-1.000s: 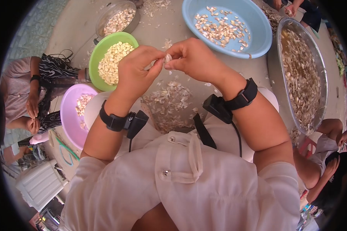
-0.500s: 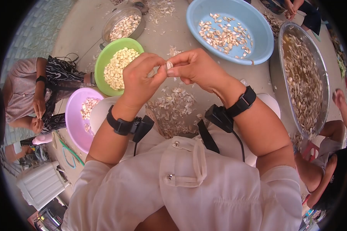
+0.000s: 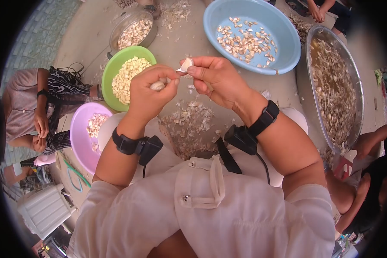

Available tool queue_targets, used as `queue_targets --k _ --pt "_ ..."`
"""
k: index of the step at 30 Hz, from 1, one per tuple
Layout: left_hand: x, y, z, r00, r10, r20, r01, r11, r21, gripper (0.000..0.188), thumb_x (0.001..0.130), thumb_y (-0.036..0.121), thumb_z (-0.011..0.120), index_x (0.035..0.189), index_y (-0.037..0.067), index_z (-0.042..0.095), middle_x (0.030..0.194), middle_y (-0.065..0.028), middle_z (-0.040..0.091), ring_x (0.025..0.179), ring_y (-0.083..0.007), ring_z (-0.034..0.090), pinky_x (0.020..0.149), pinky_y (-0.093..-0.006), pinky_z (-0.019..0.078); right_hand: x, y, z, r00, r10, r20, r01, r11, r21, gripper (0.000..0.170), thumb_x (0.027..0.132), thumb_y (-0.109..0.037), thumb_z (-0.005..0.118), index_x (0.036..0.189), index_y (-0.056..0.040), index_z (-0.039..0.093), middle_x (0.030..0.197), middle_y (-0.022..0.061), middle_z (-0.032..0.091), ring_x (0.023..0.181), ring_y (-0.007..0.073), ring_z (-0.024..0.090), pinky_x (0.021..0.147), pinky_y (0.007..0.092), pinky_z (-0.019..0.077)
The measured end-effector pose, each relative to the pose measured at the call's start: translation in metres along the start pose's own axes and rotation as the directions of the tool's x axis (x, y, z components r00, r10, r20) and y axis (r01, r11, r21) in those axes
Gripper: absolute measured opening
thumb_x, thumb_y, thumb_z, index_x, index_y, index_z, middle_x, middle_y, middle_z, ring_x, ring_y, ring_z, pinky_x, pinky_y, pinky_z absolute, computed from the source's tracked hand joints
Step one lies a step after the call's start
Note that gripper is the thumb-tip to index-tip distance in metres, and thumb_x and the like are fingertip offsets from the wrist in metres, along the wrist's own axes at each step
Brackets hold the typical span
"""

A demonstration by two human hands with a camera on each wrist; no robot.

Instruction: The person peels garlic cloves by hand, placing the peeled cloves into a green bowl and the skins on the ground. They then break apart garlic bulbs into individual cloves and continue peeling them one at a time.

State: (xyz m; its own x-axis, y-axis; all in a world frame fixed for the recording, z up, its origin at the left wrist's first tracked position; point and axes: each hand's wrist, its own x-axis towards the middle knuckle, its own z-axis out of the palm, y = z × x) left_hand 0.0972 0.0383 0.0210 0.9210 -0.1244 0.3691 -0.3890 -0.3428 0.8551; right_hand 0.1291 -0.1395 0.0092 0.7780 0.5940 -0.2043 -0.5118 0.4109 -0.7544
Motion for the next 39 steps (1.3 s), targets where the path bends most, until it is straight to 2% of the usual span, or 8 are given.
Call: queue_targets --k 6,9,15,24,30,33,36,39 --pt "-0.004 -0.001 -0.005 0.949 -0.242 0.204 0.292 0.918 -0.269 0.010 0.075 0.006 0.066 0.081 -0.001 0.063 0.076 -0.0023 0.060 0.065 -0.0069 0.051 0.056 -0.0195 0.0397 -0.001 -0.004 0.002 0.983 -0.169 -0.073 0.124 0.900 -0.417 0.030 0.086 -0.007 0.053 0.115 -0.0012 0.053 0.084 0.0023 0.058 0.053 0.0044 0.042 0.048 0.0181 0.0358" --pt "-0.006 -0.011 -0.003 0.838 -0.507 0.202 0.541 0.726 -0.423 0.015 0.077 0.009 0.066 0.087 -0.001 0.064 0.073 -0.0016 0.059 0.061 -0.0054 0.049 0.052 -0.0178 0.0366 -0.006 -0.007 0.005 0.972 -0.231 -0.044 0.142 0.727 -0.672 0.031 0.085 -0.005 0.052 0.115 -0.0032 0.054 0.080 0.0033 0.057 0.058 0.0080 0.046 0.052 0.0224 0.0395" --pt "-0.004 -0.007 0.000 0.826 -0.530 0.191 0.547 0.672 -0.499 0.016 0.077 0.008 0.066 0.090 -0.001 0.064 0.070 -0.0003 0.058 0.057 -0.0041 0.047 0.049 -0.0161 0.0347 -0.002 0.005 0.007 0.875 -0.441 0.201 0.358 0.307 -0.882 0.028 0.082 -0.002 0.053 0.110 -0.0016 0.056 0.081 0.0133 0.057 0.070 0.0249 0.055 0.066 0.0314 0.0446" --pt "-0.004 -0.017 0.002 0.801 -0.571 0.180 0.584 0.677 -0.448 0.012 0.073 0.006 0.064 0.081 -0.002 0.064 0.070 -0.0009 0.058 0.060 -0.0041 0.049 0.052 -0.0178 0.0383 0.001 0.005 0.012 0.844 -0.420 0.334 0.418 0.123 -0.900 0.030 0.078 0.001 0.054 0.107 -0.0001 0.056 0.083 0.0171 0.057 0.075 0.0329 0.056 0.066 0.0358 0.0445" --pt "0.000 -0.019 0.005 0.797 -0.572 0.196 0.587 0.654 -0.478 0.010 0.075 0.002 0.062 0.084 -0.002 0.061 0.072 -0.0032 0.059 0.055 -0.0036 0.048 0.045 -0.0151 0.0334 0.004 0.007 0.008 0.842 -0.445 0.306 0.432 0.215 -0.876 0.027 0.079 -0.001 0.054 0.106 0.0001 0.056 0.082 0.0175 0.058 0.075 0.0331 0.056 0.067 0.0358 0.0449" --pt "0.000 -0.019 0.005 0.793 -0.572 0.211 0.592 0.641 -0.489 0.009 0.075 0.002 0.061 0.084 -0.002 0.060 0.073 -0.0040 0.060 0.054 -0.0034 0.047 0.045 -0.0155 0.0328 0.001 0.005 0.010 0.896 -0.381 0.230 0.370 0.352 -0.860 0.025 0.081 -0.001 0.052 0.106 -0.0010 0.057 0.079 0.0126 0.060 0.062 0.0227 0.055 0.058 0.0310 0.0442" --pt "0.002 -0.016 0.007 0.789 -0.570 0.228 0.590 0.601 -0.540 0.009 0.076 0.002 0.060 0.084 -0.002 0.060 0.074 -0.0050 0.060 0.054 -0.0035 0.046 0.045 -0.0157 0.0331 -0.001 -0.002 0.008 0.989 -0.147 0.029 0.119 0.647 -0.754 0.024 0.084 -0.002 0.049 0.107 -0.0030 0.055 0.076 0.0055 0.059 0.053 0.0098 0.048 0.050 0.0234 0.0395" --pt "0.003 -0.013 0.010 0.778 -0.581 0.241 0.603 0.579 -0.549 0.010 0.076 0.002 0.059 0.085 -0.002 0.060 0.074 -0.0063 0.061 0.054 -0.0039 0.046 0.045 -0.0159 0.0333 0.000 0.000 0.003 0.986 -0.162 0.036 0.145 0.735 -0.663 0.023 0.086 -0.002 0.047 0.107 -0.0052 0.054 0.072 0.0000 0.055 0.050 0.0030 0.041 0.046 0.0185 0.0345"
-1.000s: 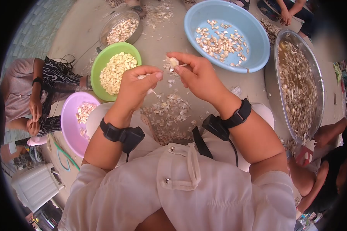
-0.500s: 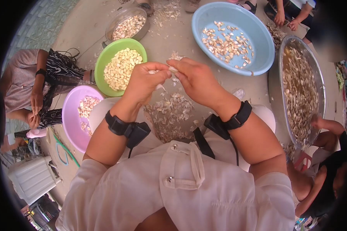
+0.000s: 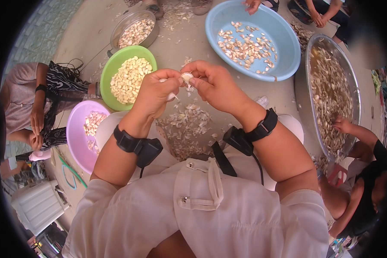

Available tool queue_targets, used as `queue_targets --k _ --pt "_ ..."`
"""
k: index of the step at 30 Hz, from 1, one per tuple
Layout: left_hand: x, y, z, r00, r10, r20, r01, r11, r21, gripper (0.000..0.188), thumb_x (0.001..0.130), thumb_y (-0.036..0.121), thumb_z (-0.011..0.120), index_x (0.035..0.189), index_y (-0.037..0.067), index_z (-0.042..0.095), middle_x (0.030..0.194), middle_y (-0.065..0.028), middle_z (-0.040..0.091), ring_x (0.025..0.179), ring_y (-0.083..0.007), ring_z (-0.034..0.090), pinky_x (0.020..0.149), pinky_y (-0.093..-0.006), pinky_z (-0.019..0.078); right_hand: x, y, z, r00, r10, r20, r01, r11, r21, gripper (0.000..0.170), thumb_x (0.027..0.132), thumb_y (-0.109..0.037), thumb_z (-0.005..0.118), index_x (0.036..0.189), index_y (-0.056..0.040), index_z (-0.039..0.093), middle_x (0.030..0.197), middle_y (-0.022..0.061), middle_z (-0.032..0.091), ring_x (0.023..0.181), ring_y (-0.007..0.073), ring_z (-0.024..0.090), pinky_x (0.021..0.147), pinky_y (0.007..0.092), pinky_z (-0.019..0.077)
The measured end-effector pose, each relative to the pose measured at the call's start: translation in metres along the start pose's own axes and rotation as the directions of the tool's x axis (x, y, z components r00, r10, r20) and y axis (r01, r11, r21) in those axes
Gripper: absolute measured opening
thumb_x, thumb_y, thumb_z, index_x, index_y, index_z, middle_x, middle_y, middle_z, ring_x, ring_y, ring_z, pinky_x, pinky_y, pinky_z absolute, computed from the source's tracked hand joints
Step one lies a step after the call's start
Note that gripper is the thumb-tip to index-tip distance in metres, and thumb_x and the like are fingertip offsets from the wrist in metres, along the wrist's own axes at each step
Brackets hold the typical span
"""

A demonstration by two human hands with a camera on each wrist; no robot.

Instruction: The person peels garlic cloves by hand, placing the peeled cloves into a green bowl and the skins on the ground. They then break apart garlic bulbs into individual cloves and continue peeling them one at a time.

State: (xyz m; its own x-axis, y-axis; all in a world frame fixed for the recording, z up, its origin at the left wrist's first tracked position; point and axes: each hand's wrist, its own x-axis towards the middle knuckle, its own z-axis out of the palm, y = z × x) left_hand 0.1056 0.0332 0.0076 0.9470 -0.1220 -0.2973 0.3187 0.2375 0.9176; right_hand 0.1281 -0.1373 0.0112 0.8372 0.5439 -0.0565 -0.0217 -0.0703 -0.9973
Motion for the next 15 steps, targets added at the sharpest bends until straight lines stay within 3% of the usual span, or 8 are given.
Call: queue_targets --k 6,9,15 --pt "0.000 0.001 -0.002 0.992 -0.062 0.106 0.072 0.993 -0.093 0.010 0.076 0.002 0.059 0.085 -0.002 0.060 0.075 -0.0083 0.061 0.054 -0.0050 0.047 0.045 -0.0162 0.0339 -0.001 -0.005 -0.009 0.990 0.074 0.117 -0.096 0.976 0.196 0.022 0.086 -0.002 0.047 0.107 -0.0048 0.054 0.069 0.0001 0.054 0.050 0.0042 0.042 0.046 0.0182 0.0354" --pt "-0.003 0.002 -0.001 0.993 -0.053 0.108 0.065 0.992 -0.105 0.009 0.076 0.002 0.059 0.084 -0.002 0.060 0.074 -0.0078 0.061 0.054 -0.0053 0.047 0.045 -0.0164 0.0339 -0.003 -0.010 -0.007 0.992 0.107 0.067 -0.116 0.980 0.159 0.023 0.087 -0.007 0.051 0.109 -0.0043 0.057 0.072 0.0000 0.056 0.051 0.0041 0.043 0.047 0.0176 0.0356" --pt "-0.005 -0.002 0.001 0.998 -0.018 0.059 0.025 0.993 -0.115 0.007 0.073 0.003 0.064 0.078 0.000 0.062 0.069 -0.0016 0.056 0.055 -0.0046 0.047 0.045 -0.0166 0.0335 -0.001 0.004 0.002 0.988 -0.143 -0.050 0.138 0.987 -0.083 0.027 0.087 -0.019 0.055 0.109 -0.0029 0.058 0.077 -0.0004 0.058 0.057 0.0026 0.045 0.049 0.0163 0.0363"
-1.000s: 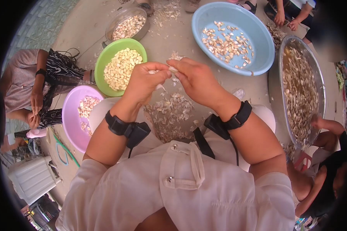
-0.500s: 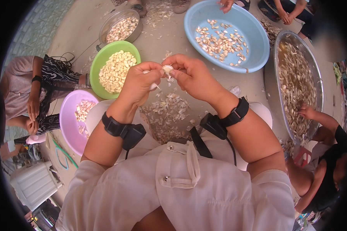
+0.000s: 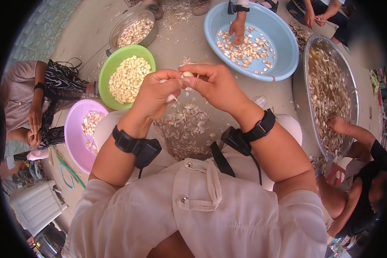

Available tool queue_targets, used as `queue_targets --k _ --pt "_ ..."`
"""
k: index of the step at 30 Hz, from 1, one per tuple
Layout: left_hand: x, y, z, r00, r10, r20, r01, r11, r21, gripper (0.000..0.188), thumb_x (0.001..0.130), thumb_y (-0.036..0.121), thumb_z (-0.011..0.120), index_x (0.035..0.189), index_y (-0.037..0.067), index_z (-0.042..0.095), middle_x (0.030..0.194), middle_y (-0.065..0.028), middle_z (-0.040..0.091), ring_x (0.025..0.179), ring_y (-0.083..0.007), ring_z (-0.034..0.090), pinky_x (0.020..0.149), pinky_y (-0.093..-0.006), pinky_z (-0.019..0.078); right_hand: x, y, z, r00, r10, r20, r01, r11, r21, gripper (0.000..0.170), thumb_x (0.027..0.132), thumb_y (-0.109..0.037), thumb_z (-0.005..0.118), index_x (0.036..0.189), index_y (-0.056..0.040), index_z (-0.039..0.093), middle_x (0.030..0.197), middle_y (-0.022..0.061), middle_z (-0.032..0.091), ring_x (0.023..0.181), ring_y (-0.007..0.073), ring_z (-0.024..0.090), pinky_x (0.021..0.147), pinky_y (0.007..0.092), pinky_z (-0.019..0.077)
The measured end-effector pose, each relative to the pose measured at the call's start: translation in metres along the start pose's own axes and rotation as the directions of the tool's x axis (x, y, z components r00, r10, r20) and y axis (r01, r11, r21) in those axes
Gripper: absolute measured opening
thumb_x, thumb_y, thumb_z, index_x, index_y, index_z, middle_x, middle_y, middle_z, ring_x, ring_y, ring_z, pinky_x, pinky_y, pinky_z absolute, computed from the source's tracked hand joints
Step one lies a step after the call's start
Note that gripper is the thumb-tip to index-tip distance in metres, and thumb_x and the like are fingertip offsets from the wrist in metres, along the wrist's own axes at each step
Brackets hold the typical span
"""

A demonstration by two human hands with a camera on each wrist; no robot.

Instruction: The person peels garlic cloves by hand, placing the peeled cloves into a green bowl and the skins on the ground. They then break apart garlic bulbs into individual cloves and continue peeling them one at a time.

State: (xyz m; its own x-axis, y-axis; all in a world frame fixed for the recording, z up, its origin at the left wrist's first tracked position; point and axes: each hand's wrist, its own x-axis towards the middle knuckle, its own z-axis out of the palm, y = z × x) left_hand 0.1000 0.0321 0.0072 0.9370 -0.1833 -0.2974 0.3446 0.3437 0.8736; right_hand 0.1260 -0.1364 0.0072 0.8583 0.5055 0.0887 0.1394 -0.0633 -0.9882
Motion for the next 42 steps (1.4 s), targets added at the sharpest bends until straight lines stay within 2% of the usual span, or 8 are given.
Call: queue_targets --k 3,6,12,21,24,33,39,42 --pt "-0.001 0.002 -0.001 1.000 -0.008 0.016 0.008 1.000 -0.010 0.008 0.073 0.004 0.063 0.080 -0.001 0.061 0.069 -0.0028 0.057 0.055 -0.0050 0.047 0.044 -0.0168 0.0328 0.000 -0.005 -0.003 0.980 0.196 0.044 -0.200 0.969 0.146 0.029 0.087 -0.018 0.055 0.111 -0.0015 0.057 0.080 0.0012 0.058 0.055 0.0031 0.045 0.050 0.0163 0.0375" --pt "-0.003 0.006 0.001 0.998 -0.045 -0.034 0.042 0.994 -0.097 0.009 0.074 0.004 0.062 0.082 -0.001 0.060 0.070 -0.0043 0.057 0.054 -0.0057 0.047 0.043 -0.0168 0.0311 0.002 -0.002 -0.007 0.959 0.270 0.085 -0.274 0.809 0.520 0.027 0.088 -0.016 0.054 0.109 0.0002 0.056 0.082 0.0025 0.058 0.053 0.0044 0.046 0.049 0.0170 0.0378" --pt "-0.001 0.004 -0.006 0.997 -0.077 -0.004 0.075 0.979 -0.192 0.014 0.079 0.009 0.062 0.089 -0.001 0.058 0.075 -0.0058 0.058 0.054 -0.0066 0.047 0.043 -0.0174 0.0336 0.004 0.000 -0.011 0.969 0.240 0.058 -0.223 0.746 0.627 0.021 0.087 -0.013 0.055 0.102 0.0008 0.058 0.079 0.0023 0.058 0.053 0.0054 0.046 0.047 0.0179 0.0370" --pt "-0.001 -0.009 0.003 0.994 -0.109 -0.004 0.108 0.986 -0.129 0.015 0.076 0.011 0.066 0.083 -0.001 0.060 0.070 -0.0035 0.056 0.053 -0.0060 0.045 0.041 -0.0185 0.0302 0.001 -0.002 0.001 0.979 0.133 -0.152 -0.093 0.965 0.244 0.020 0.079 -0.011 0.065 0.096 -0.0026 0.062 0.073 -0.0010 0.057 0.054 0.0037 0.042 0.049 0.0168 0.0356" --pt "0.000 -0.011 0.001 0.995 -0.085 -0.047 0.083 0.995 -0.050 0.013 0.075 0.009 0.066 0.081 -0.001 0.061 0.068 -0.0024 0.055 0.053 -0.0054 0.046 0.042 -0.0188 0.0321 0.003 0.005 0.000 0.981 -0.129 -0.147 0.115 0.988 -0.099 0.018 0.079 -0.009 0.064 0.095 -0.0023 0.062 0.071 -0.0025 0.057 0.056 0.0031 0.042 0.051 0.0170 0.0355" --pt "0.004 -0.011 -0.008 0.998 0.069 -0.003 -0.061 0.911 0.408 0.011 0.076 0.007 0.061 0.082 -0.002 0.063 0.070 0.0014 0.058 0.059 -0.0022 0.047 0.051 -0.0167 0.0352 -0.001 -0.005 -0.001 0.997 0.071 0.008 -0.070 0.993 -0.090 0.012 0.083 -0.008 0.055 0.089 -0.0005 0.061 0.068 0.0001 0.057 0.060 0.0054 0.048 0.055 0.0202 0.0404" --pt "0.006 -0.013 -0.007 0.998 0.066 0.010 -0.063 0.887 0.457 0.011 0.075 0.007 0.060 0.081 -0.002 0.064 0.070 0.0017 0.058 0.060 -0.0021 0.047 0.052 -0.0170 0.0358 -0.005 -0.003 0.001 0.998 0.059 -0.038 -0.065 0.981 -0.184 0.014 0.085 -0.010 0.053 0.089 -0.0006 0.061 0.062 0.0013 0.057 0.055 0.0059 0.049 0.051 0.0210 0.0402" --pt "0.014 -0.026 -0.014 0.982 0.186 -0.018 -0.148 0.834 0.531 0.012 0.070 0.012 0.064 0.076 0.002 0.065 0.058 0.0011 0.055 0.052 -0.0048 0.046 0.047 -0.0214 0.0369 -0.010 -0.022 0.004 0.989 0.149 -0.017 -0.149 0.988 -0.041 0.017 0.088 -0.013 0.049 0.091 -0.0010 0.061 0.063 0.0020 0.056 0.050 0.0054 0.046 0.048 0.0195 0.0377"
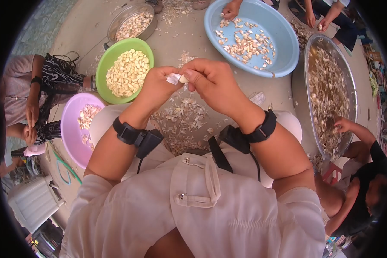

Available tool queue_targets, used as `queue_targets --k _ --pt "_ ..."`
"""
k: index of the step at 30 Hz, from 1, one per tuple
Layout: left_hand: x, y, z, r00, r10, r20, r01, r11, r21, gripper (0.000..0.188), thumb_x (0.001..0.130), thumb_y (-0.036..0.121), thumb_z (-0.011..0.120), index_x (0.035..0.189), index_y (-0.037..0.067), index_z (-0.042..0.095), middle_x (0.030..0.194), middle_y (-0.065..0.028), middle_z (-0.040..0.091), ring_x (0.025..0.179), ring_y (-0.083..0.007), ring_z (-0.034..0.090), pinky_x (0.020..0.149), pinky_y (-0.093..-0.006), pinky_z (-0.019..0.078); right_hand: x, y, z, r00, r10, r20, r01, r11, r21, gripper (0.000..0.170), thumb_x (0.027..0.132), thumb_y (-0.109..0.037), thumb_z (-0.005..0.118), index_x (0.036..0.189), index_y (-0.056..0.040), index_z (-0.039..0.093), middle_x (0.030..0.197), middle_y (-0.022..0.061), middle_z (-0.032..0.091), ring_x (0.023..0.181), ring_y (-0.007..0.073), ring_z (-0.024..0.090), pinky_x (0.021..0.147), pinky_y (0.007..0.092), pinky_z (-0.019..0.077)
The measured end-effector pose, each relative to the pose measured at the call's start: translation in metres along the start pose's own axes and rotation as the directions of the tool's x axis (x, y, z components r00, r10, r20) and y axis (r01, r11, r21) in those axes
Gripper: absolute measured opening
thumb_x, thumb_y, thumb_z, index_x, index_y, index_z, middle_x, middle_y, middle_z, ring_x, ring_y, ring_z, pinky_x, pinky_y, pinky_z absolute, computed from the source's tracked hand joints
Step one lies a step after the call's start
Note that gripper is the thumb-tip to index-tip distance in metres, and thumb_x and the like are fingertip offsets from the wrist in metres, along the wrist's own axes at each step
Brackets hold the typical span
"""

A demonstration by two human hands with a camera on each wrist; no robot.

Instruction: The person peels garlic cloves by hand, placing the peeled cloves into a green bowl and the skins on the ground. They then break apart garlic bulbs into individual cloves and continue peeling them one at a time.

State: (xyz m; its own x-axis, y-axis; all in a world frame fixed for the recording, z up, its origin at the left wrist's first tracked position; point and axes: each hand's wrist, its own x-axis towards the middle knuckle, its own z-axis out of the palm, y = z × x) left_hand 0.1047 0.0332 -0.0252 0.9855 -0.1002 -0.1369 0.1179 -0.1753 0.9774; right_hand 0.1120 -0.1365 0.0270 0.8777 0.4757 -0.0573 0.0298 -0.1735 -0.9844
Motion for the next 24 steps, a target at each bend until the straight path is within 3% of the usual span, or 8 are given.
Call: queue_targets --k 3,4,6,12,15,18,24 --pt "-0.003 0.003 0.000 0.999 -0.033 0.010 0.033 0.998 0.057 0.013 0.070 0.014 0.068 0.076 0.003 0.066 0.058 -0.0008 0.056 0.053 -0.0062 0.048 0.050 -0.0220 0.0389 0.003 0.001 -0.006 0.993 0.002 0.114 -0.046 0.922 0.385 0.021 0.090 -0.016 0.046 0.094 -0.0018 0.060 0.063 0.0028 0.055 0.046 0.0053 0.042 0.045 0.0184 0.0349" --pt "-0.004 0.006 -0.001 0.997 -0.059 0.055 0.055 0.996 0.069 0.013 0.070 0.014 0.069 0.076 0.002 0.066 0.059 -0.0010 0.056 0.054 -0.0063 0.049 0.051 -0.0217 0.0392 0.004 0.004 -0.007 0.994 0.023 0.107 -0.064 0.914 0.400 0.021 0.091 -0.017 0.045 0.095 -0.0019 0.059 0.063 0.0029 0.055 0.046 0.0055 0.042 0.044 0.0183 0.0346" --pt "-0.005 0.011 -0.005 0.984 -0.111 0.138 0.099 0.991 0.087 0.014 0.069 0.013 0.070 0.076 0.002 0.066 0.060 -0.0014 0.057 0.056 -0.0066 0.050 0.052 -0.0211 0.0399 0.008 0.010 -0.010 0.992 0.065 0.104 -0.103 0.901 0.421 0.022 0.092 -0.019 0.043 0.098 -0.0022 0.057 0.062 0.0031 0.054 0.045 0.0060 0.041 0.043 0.0181 0.0341" --pt "-0.015 0.033 -0.009 0.986 -0.103 0.133 0.137 0.950 -0.282 0.021 0.074 0.012 0.070 0.089 0.000 0.064 0.070 0.0000 0.057 0.059 -0.0040 0.047 0.052 -0.0162 0.0361 0.008 0.016 -0.014 0.978 0.154 0.143 -0.200 0.895 0.398 0.020 0.092 -0.020 0.043 0.095 -0.0034 0.053 0.061 0.0042 0.053 0.044 0.0062 0.041 0.042 0.0179 0.0330" --pt "-0.013 0.032 -0.004 0.998 -0.024 0.055 0.039 0.960 -0.276 0.021 0.075 0.014 0.070 0.090 0.000 0.064 0.069 0.0008 0.057 0.058 -0.0033 0.047 0.051 -0.0152 0.0351 0.009 0.018 -0.008 0.966 0.178 0.187 -0.250 0.826 0.505 0.020 0.092 -0.022 0.044 0.092 -0.0039 0.052 0.061 0.0052 0.055 0.044 0.0063 0.043 0.041 0.0183 0.0333" --pt "-0.012 0.031 -0.005 0.997 -0.052 0.049 0.064 0.954 -0.294 0.020 0.076 0.015 0.069 0.089 0.000 0.064 0.068 0.0014 0.056 0.057 -0.0026 0.046 0.050 -0.0146 0.0339 0.011 0.018 -0.002 0.968 0.178 0.179 -0.249 0.792 0.558 0.023 0.092 -0.025 0.046 0.088 -0.0038 0.052 0.063 0.0058 0.056 0.045 0.0062 0.044 0.040 0.0184 0.0338" --pt "-0.012 0.026 -0.011 0.999 -0.041 -0.014 0.037 0.976 -0.215 0.020 0.078 0.017 0.068 0.088 0.000 0.064 0.066 0.0024 0.055 0.055 -0.0020 0.043 0.048 -0.0152 0.0317 0.015 0.023 0.000 0.992 0.112 0.062 -0.126 0.935 0.332 0.025 0.091 -0.024 0.047 0.094 -0.0006 0.056 0.069 0.0059 0.059 0.050 0.0053 0.045 0.044 0.0177 0.0354"
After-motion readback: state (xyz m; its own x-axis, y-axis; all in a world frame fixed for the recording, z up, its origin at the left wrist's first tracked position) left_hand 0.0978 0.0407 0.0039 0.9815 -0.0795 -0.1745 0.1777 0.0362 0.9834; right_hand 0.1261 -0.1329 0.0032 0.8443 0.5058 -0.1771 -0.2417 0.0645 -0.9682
